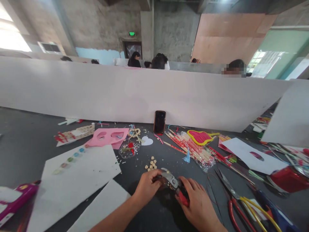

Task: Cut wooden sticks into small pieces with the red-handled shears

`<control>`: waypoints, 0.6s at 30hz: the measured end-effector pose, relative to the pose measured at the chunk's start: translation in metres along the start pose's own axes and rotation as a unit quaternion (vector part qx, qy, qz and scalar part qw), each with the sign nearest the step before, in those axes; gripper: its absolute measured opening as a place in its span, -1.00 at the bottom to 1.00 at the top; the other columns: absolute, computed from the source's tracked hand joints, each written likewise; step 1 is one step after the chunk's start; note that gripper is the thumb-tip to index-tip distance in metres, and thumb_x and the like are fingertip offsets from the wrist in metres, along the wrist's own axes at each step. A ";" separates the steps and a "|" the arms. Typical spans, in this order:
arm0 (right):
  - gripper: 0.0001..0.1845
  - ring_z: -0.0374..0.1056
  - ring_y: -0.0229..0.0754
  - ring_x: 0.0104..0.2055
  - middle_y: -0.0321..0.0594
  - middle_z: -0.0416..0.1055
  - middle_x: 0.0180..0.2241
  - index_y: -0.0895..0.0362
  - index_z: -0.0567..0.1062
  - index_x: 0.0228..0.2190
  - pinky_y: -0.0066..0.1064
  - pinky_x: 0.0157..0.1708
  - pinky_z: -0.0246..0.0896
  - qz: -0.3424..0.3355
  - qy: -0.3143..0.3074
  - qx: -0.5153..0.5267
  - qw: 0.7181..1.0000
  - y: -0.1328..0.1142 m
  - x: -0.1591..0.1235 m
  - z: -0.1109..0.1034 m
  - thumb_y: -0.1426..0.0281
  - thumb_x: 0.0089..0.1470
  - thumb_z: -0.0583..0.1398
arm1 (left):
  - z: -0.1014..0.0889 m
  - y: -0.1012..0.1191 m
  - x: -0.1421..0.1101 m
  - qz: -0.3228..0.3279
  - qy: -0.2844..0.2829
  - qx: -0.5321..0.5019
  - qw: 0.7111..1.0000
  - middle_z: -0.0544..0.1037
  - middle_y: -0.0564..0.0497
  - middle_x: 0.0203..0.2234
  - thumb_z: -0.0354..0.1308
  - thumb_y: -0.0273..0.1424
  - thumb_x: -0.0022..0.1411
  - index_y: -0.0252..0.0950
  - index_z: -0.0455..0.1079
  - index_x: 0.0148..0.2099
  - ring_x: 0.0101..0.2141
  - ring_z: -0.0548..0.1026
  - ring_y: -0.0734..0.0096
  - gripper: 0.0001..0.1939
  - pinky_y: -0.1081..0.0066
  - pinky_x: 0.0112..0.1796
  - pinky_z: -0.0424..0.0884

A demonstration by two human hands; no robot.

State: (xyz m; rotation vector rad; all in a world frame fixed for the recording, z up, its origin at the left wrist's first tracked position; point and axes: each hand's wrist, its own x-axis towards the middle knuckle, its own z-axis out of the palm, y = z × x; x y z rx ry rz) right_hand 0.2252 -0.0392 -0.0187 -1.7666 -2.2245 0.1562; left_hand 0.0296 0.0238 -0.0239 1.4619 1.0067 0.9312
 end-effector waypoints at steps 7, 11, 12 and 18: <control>-0.42 0.18 -0.03 -0.04 -0.06 0.28 -0.04 0.08 0.14 0.10 -0.16 -0.10 0.06 -0.029 -0.009 0.013 0.999 0.007 -0.001 0.000 0.34 0.02 0.06 | 0.000 0.003 -0.001 -0.004 0.003 0.044 0.999 0.47 0.03 -0.58 -0.07 -0.57 -0.10 -0.35 0.49 -0.45 -0.51 0.40 0.44 -0.72 0.54 -0.47 0.30; -0.40 0.18 -0.02 -0.05 -0.07 0.28 -0.03 0.07 0.14 0.11 -0.15 -0.10 0.07 -0.037 -0.002 -0.004 0.999 0.009 0.000 -0.001 0.31 0.00 0.08 | 0.000 0.003 -0.001 -0.017 -0.014 0.033 0.999 0.50 0.02 -0.55 -0.07 -0.55 -0.08 -0.34 0.49 -0.44 -0.49 0.43 0.41 -0.71 0.52 -0.45 0.34; -0.40 0.18 -0.02 -0.04 -0.07 0.28 -0.03 0.06 0.14 0.11 -0.15 -0.10 0.07 -0.038 -0.002 -0.007 0.999 0.009 0.000 -0.002 0.30 0.00 0.08 | 0.000 0.003 -0.001 -0.015 -0.017 0.033 0.999 0.49 0.02 -0.56 -0.07 -0.56 -0.08 -0.34 0.49 -0.43 -0.49 0.43 0.41 -0.71 0.52 -0.45 0.34; -0.41 0.22 -0.02 -0.07 -0.08 0.31 -0.06 0.08 0.15 0.10 -0.15 -0.11 0.10 -0.028 -0.021 -0.010 0.999 0.007 -0.001 -0.004 0.33 0.00 0.08 | 0.000 0.006 -0.002 -0.013 -0.026 0.042 0.999 0.44 0.03 -0.63 -0.05 -0.49 0.03 -0.36 0.47 -0.44 -0.56 0.40 0.44 -0.75 0.52 -0.50 0.28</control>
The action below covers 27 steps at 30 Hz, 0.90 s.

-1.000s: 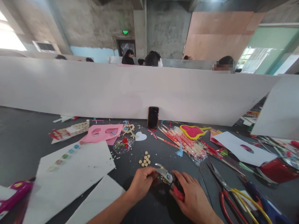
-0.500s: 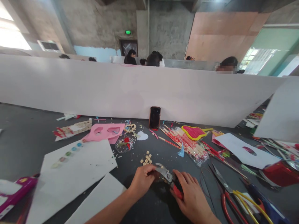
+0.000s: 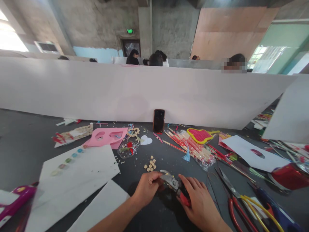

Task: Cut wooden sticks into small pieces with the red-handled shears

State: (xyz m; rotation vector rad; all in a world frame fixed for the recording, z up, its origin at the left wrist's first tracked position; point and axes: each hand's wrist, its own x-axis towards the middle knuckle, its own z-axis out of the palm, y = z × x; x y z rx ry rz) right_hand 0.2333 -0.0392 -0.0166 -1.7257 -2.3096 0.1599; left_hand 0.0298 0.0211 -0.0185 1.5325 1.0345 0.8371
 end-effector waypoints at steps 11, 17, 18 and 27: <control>-0.55 0.31 -0.05 -0.14 -0.06 0.37 -0.12 0.12 0.27 0.00 -0.24 -0.14 0.20 0.010 -0.009 0.029 0.999 -0.013 -0.002 -0.006 0.29 0.06 0.03 | -0.002 0.003 -0.004 0.053 0.024 0.047 0.997 0.44 0.04 -0.60 -0.05 -0.51 0.10 -0.33 0.46 -0.43 -0.55 0.40 0.47 -0.76 0.56 -0.50 0.27; -0.53 0.30 -0.05 -0.13 -0.05 0.36 -0.11 0.14 0.23 0.03 -0.19 -0.14 0.19 0.012 -0.014 0.033 0.999 -0.012 -0.001 -0.003 0.24 0.09 0.01 | -0.003 0.001 -0.003 0.075 0.024 0.053 0.996 0.46 0.04 -0.58 -0.08 -0.54 0.09 -0.32 0.46 -0.40 -0.54 0.40 0.48 -0.74 0.57 -0.47 0.28; -0.52 0.29 -0.03 -0.12 -0.05 0.35 -0.10 0.14 0.22 0.04 -0.16 -0.14 0.18 0.012 -0.005 0.023 1.000 -0.012 -0.001 -0.002 0.24 0.09 0.01 | -0.003 0.002 -0.003 0.077 0.025 0.050 0.995 0.45 0.05 -0.58 -0.08 -0.56 0.08 -0.32 0.46 -0.41 -0.54 0.40 0.48 -0.73 0.57 -0.47 0.28; -0.43 0.27 0.03 -0.10 -0.07 0.36 -0.08 0.10 0.18 0.07 -0.15 -0.20 0.19 -0.003 0.023 -0.020 1.000 -0.001 0.002 0.007 0.25 0.00 0.07 | -0.001 0.002 -0.002 0.082 0.024 0.059 0.995 0.43 0.03 -0.59 -0.10 -0.56 0.09 -0.34 0.43 -0.45 -0.52 0.39 0.47 -0.74 0.57 -0.47 0.26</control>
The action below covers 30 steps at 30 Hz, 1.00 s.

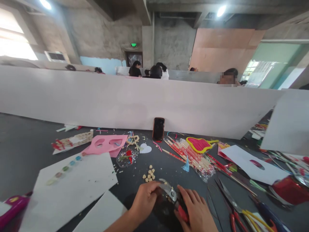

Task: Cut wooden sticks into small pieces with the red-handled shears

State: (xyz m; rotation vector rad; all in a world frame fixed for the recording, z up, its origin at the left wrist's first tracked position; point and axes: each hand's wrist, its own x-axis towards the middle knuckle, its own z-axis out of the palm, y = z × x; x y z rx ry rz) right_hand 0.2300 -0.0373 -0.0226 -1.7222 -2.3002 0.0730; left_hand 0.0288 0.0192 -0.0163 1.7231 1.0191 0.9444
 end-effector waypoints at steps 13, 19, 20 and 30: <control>-0.39 0.33 -0.04 -0.14 -0.11 0.35 -0.09 0.01 0.14 0.09 -0.24 -0.24 0.25 -0.018 0.009 0.018 1.000 0.006 0.001 -0.003 0.19 0.00 0.10 | 0.003 -0.004 0.000 -0.092 -0.050 -0.163 0.981 0.40 0.03 -0.64 0.01 -0.29 0.11 -0.40 0.45 -0.38 -0.65 0.37 0.51 -0.71 0.59 -0.66 0.25; -0.61 0.37 -0.10 -0.26 -0.11 0.42 -0.27 0.14 0.28 -0.16 -0.33 -0.28 0.24 -0.026 0.096 0.036 0.994 0.010 0.000 0.004 0.25 -0.05 0.14 | 0.001 -0.007 0.003 -0.087 -0.050 -0.165 0.981 0.42 0.01 -0.60 0.03 -0.26 0.11 -0.41 0.44 -0.38 -0.62 0.40 0.48 -0.71 0.57 -0.64 0.29; -0.65 0.37 -0.12 -0.29 -0.13 0.42 -0.30 0.13 0.29 -0.20 -0.34 -0.30 0.24 -0.020 0.103 0.038 0.994 0.010 -0.001 0.005 0.27 -0.05 0.15 | 0.001 -0.007 0.003 -0.088 -0.042 -0.163 0.982 0.41 0.01 -0.61 0.04 -0.28 0.11 -0.40 0.44 -0.38 -0.62 0.39 0.48 -0.72 0.56 -0.63 0.30; -0.88 0.28 -0.09 -0.12 -0.12 0.36 -0.15 0.08 0.38 -0.37 -0.27 -0.18 0.17 -0.007 0.023 0.036 0.999 -0.003 0.002 -0.012 0.31 0.01 0.11 | 0.003 -0.011 0.003 -0.051 0.024 -0.139 0.989 0.41 0.06 -0.62 0.00 -0.54 -0.03 -0.35 0.42 -0.42 -0.59 0.36 0.49 -0.83 0.54 -0.54 0.29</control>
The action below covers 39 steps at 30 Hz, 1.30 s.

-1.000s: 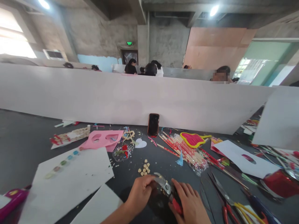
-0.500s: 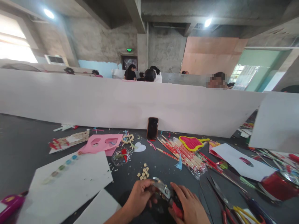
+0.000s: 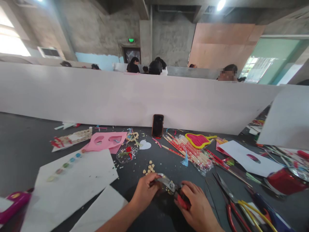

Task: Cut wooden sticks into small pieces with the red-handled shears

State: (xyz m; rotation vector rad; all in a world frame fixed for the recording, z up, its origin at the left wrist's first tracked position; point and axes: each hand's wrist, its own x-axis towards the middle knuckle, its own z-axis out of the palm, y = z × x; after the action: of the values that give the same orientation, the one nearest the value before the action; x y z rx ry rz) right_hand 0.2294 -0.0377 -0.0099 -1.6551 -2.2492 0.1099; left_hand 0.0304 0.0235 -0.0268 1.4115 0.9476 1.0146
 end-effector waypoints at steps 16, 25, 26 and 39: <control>-0.85 0.24 -0.07 -0.11 -0.13 0.32 -0.09 0.05 0.44 -0.34 -0.22 -0.19 0.11 -0.039 -0.009 -0.040 0.998 -0.005 0.002 -0.001 0.36 0.03 0.08 | 0.000 0.011 -0.003 -0.002 0.016 0.077 0.997 0.52 0.02 -0.56 -0.01 -0.57 -0.05 -0.32 0.53 -0.44 -0.50 0.44 0.43 -0.74 0.55 -0.45 0.31; -0.80 0.28 -0.09 -0.14 -0.08 0.36 -0.14 0.11 0.34 -0.32 -0.23 -0.20 0.17 -0.028 0.024 0.014 0.999 -0.004 -0.001 0.006 0.25 0.05 0.09 | 0.001 0.009 -0.002 0.010 0.035 0.037 0.999 0.54 0.02 -0.54 -0.01 -0.55 -0.03 -0.34 0.50 -0.45 -0.53 0.44 0.47 -0.77 0.56 -0.48 0.34; -0.78 0.29 -0.10 -0.16 -0.07 0.36 -0.15 0.12 0.33 -0.29 -0.24 -0.20 0.18 -0.024 0.031 0.023 0.999 -0.003 -0.001 0.008 0.25 0.04 0.10 | 0.001 0.008 -0.002 0.010 0.038 0.034 0.999 0.54 0.03 -0.54 -0.02 -0.56 -0.04 -0.34 0.50 -0.45 -0.53 0.44 0.47 -0.76 0.56 -0.47 0.34; -0.46 0.23 -0.03 -0.02 -0.01 0.30 -0.01 0.11 0.17 0.09 -0.15 -0.09 0.13 -0.026 -0.017 0.051 0.998 -0.003 0.001 0.001 0.23 0.08 0.05 | -0.001 0.009 -0.003 0.038 0.057 0.068 0.995 0.56 0.01 -0.50 -0.03 -0.64 -0.11 -0.31 0.51 -0.46 -0.44 0.47 0.41 -0.70 0.54 -0.39 0.36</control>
State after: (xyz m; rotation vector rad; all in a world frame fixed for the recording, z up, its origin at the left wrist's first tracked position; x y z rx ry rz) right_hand 0.2258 -0.0378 -0.0102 -1.5514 -2.2700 0.2371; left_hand 0.0289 0.0199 -0.0183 1.5259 1.0693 1.1142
